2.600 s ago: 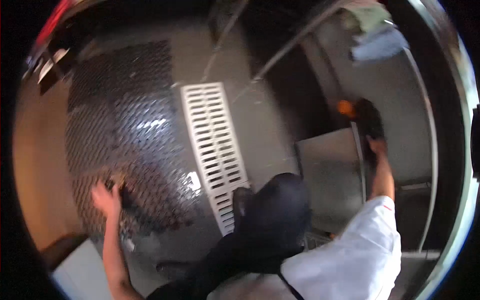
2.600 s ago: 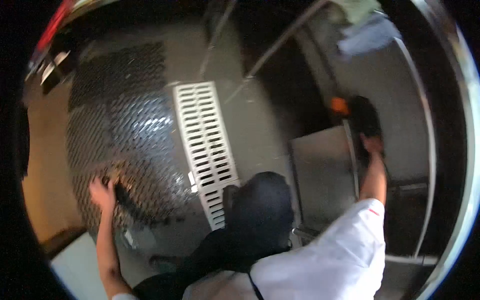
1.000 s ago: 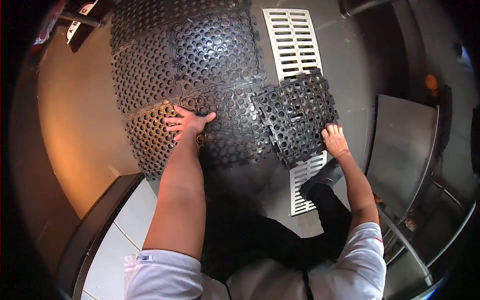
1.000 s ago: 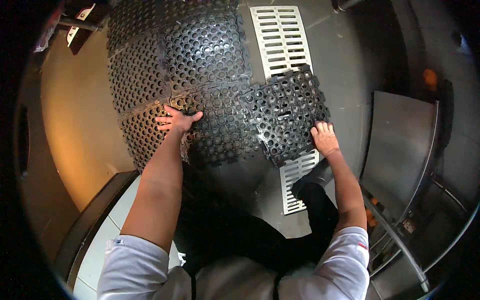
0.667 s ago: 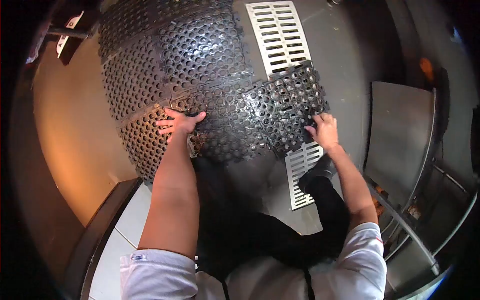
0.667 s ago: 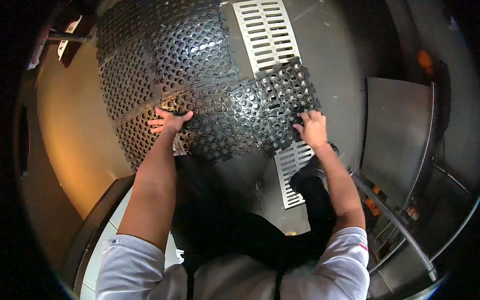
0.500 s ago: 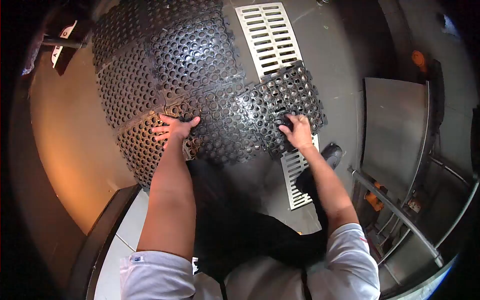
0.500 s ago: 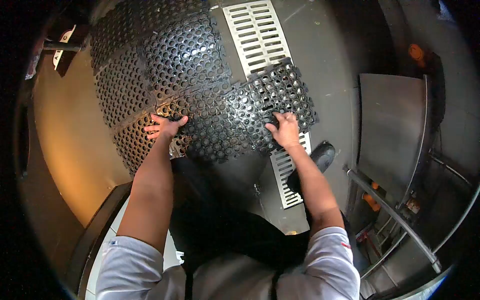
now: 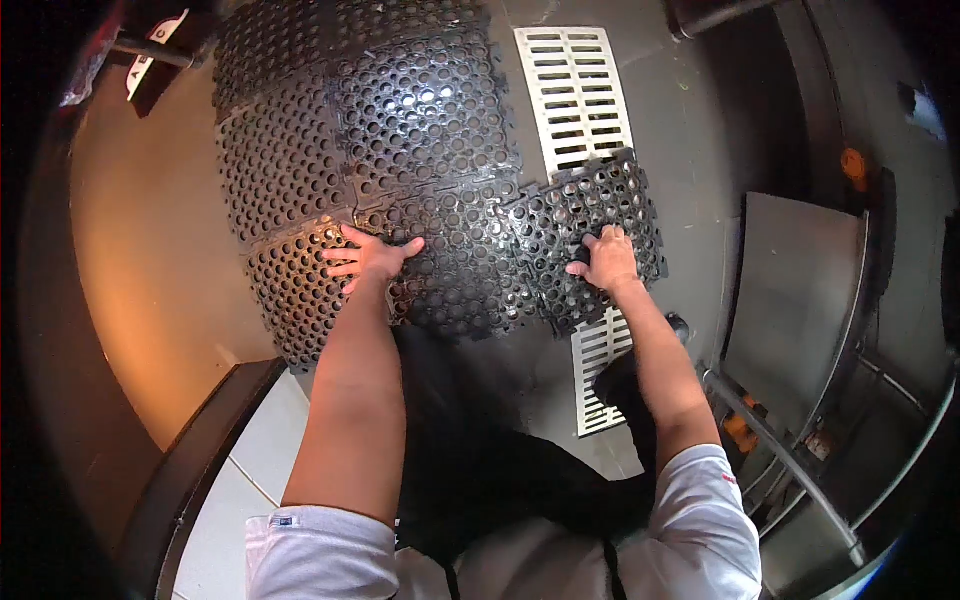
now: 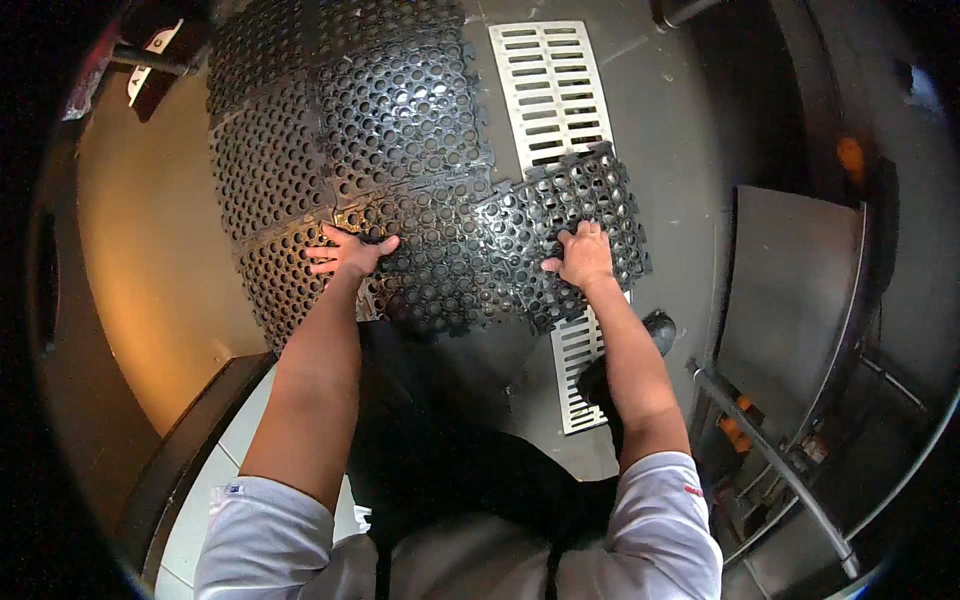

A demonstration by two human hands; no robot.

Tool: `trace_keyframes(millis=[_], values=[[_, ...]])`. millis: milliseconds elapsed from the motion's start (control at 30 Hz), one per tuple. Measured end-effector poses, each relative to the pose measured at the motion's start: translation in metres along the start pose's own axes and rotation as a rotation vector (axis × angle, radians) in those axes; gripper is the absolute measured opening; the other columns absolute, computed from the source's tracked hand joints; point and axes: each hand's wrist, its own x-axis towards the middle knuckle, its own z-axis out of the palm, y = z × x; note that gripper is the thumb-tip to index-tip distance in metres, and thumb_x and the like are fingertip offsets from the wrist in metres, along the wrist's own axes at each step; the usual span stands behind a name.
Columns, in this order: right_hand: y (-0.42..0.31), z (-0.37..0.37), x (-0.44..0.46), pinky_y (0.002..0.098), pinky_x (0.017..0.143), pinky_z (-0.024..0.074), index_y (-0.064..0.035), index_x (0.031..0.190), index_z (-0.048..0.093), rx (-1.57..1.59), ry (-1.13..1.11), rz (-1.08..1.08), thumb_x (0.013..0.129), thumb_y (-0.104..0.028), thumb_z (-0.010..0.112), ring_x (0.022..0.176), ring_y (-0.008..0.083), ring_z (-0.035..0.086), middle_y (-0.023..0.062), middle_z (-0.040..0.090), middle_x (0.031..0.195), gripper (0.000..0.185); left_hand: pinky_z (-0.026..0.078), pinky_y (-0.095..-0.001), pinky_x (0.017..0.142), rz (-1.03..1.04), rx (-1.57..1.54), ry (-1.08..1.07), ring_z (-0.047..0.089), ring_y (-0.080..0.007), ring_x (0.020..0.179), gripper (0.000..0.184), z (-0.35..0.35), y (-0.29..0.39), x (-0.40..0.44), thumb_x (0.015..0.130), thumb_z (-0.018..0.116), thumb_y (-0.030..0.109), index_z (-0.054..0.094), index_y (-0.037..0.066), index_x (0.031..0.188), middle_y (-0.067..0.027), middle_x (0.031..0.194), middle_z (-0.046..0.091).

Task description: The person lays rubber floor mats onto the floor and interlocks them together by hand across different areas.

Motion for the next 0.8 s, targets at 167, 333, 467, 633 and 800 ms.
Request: trace_keyframes(millis=[167, 333, 467, 633, 800], values=[[0.013, -0.009, 0.005, 0.0447, 0.095, 0.0453, -0.0117, 0.102, 0.072, 0.089, 0.034, -0.041, 0.072, -0.063, 0.073, 0.107, 0.0346, 0.055, 0.0161, 0.060, 0.103, 0.059, 0.011, -0.0792, 0.105, -0.004, 0.006, 0.031, -0.017, -0.0561, 0.144, 0.157, 0.001, 0.000, -0.002, 0.056, 0.087, 0.067, -0.027, 0.021, 0.153, -0.0341, 0.153, -0.031], [0.025, -0.022, 0.005, 0.0458, 0.090, 0.0485, -0.0103, 0.105, 0.071, 0.181, 0.149, 0.033, 0.072, -0.062, 0.073, 0.101, 0.0365, 0.058, 0.0165, 0.059, 0.097, 0.062, 0.009, -0.0785, 0.106, -0.003, -0.015, -0.007, -0.022, -0.0554, 0.142, 0.158, -0.008, 0.003, -0.012, 0.055, 0.090, 0.063, -0.028, 0.019, 0.152, -0.0342, 0.150, -0.036], [0.029, -0.020, 0.015, 0.0465, 0.089, 0.0492, -0.0111, 0.106, 0.071, 0.229, 0.161, 0.106, 0.072, -0.062, 0.074, 0.102, 0.0368, 0.058, 0.0170, 0.060, 0.098, 0.061, 0.011, -0.0788, 0.105, -0.020, 0.023, 0.023, -0.015, -0.0553, 0.145, 0.158, -0.001, 0.003, -0.005, 0.055, 0.087, 0.068, -0.029, 0.021, 0.152, -0.0328, 0.154, -0.031], [0.017, -0.001, 0.016, 0.0466, 0.091, 0.0495, -0.0118, 0.105, 0.071, 0.237, 0.073, 0.170, 0.072, -0.063, 0.075, 0.105, 0.0379, 0.058, 0.0186, 0.060, 0.102, 0.061, 0.011, -0.0792, 0.105, -0.019, 0.016, 0.019, -0.015, -0.0550, 0.145, 0.158, -0.001, 0.001, -0.005, 0.055, 0.087, 0.068, -0.029, 0.021, 0.152, -0.0324, 0.154, -0.030], [0.016, 0.004, 0.014, 0.0466, 0.091, 0.0496, -0.0112, 0.104, 0.071, 0.233, 0.047, 0.189, 0.070, -0.063, 0.075, 0.106, 0.0381, 0.059, 0.0190, 0.060, 0.102, 0.062, 0.010, -0.0798, 0.105, -0.018, 0.021, 0.012, -0.016, -0.0555, 0.144, 0.158, -0.003, 0.002, -0.006, 0.055, 0.086, 0.068, -0.030, 0.021, 0.151, -0.0327, 0.154, -0.031]])
